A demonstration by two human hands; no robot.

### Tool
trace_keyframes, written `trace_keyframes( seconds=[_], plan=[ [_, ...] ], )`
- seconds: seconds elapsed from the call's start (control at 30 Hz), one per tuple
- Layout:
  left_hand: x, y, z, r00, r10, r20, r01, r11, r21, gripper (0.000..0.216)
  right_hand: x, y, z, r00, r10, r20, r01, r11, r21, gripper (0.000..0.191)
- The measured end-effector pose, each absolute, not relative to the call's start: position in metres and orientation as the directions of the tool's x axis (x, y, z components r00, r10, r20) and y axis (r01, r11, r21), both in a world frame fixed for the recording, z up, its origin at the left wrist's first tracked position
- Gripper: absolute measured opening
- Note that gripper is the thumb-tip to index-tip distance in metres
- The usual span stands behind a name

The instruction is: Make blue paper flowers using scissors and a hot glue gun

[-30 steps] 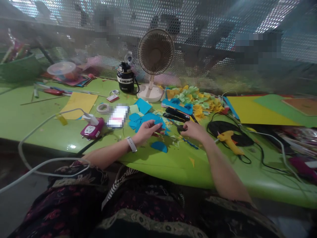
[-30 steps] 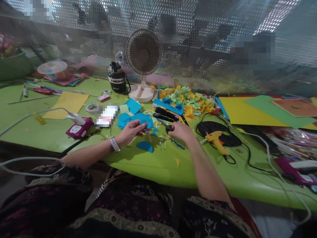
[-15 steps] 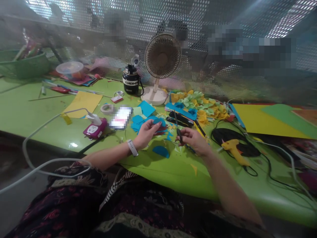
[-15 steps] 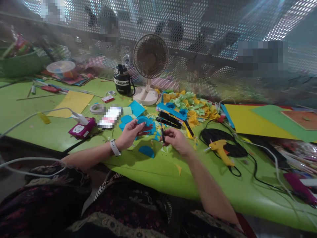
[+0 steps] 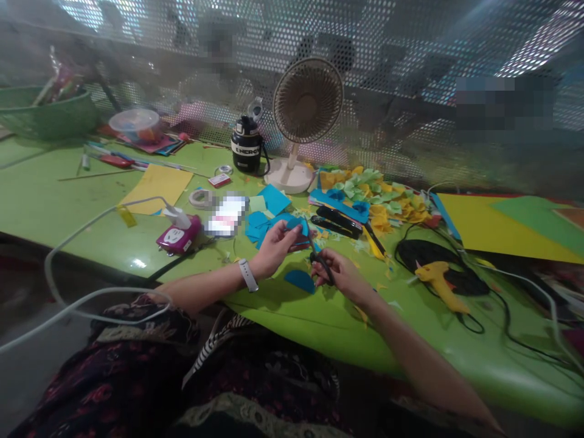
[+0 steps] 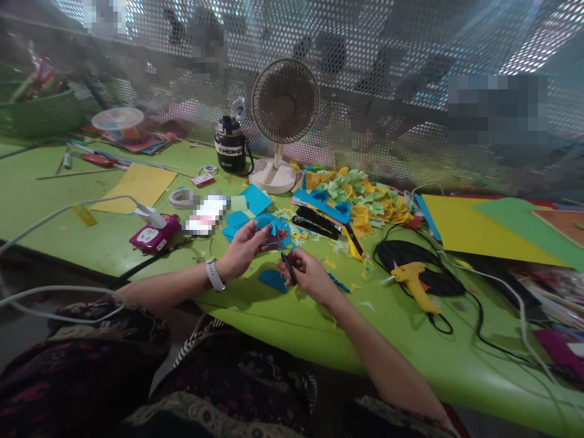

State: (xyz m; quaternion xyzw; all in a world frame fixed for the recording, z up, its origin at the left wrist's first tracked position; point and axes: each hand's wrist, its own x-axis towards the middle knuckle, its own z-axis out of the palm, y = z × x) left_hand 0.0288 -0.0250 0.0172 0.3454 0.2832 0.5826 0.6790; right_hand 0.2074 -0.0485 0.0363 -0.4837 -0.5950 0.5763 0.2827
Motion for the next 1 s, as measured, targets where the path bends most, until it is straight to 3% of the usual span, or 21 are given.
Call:
trace_keyframes(
  seconds=[0.33, 0.57, 1.0],
  plan=[
    [0.026, -0.028, 0.020, 0.236, 0.972, 0.014, -0.556, 0.123, 0.822, 0.042, 0.211, -0.046, 0.042, -0.390, 0.898, -0.203, 0.279, -0.096, -0.956, 0.051],
    [0.024, -0.026, 0.020, 0.224, 0.974, 0.001, -0.569, 0.130, 0.812, 0.044, 0.215, -0.043, 0.038, -0.440, 0.878, -0.190, 0.283, -0.065, -0.957, 0.056],
    [0.029, -0.028, 0.018, 0.193, 0.981, 0.028, -0.572, 0.089, 0.815, 0.047, 0.212, -0.046, 0.032, -0.397, 0.901, -0.176, 0.314, -0.047, -0.948, 0.048]
  ],
)
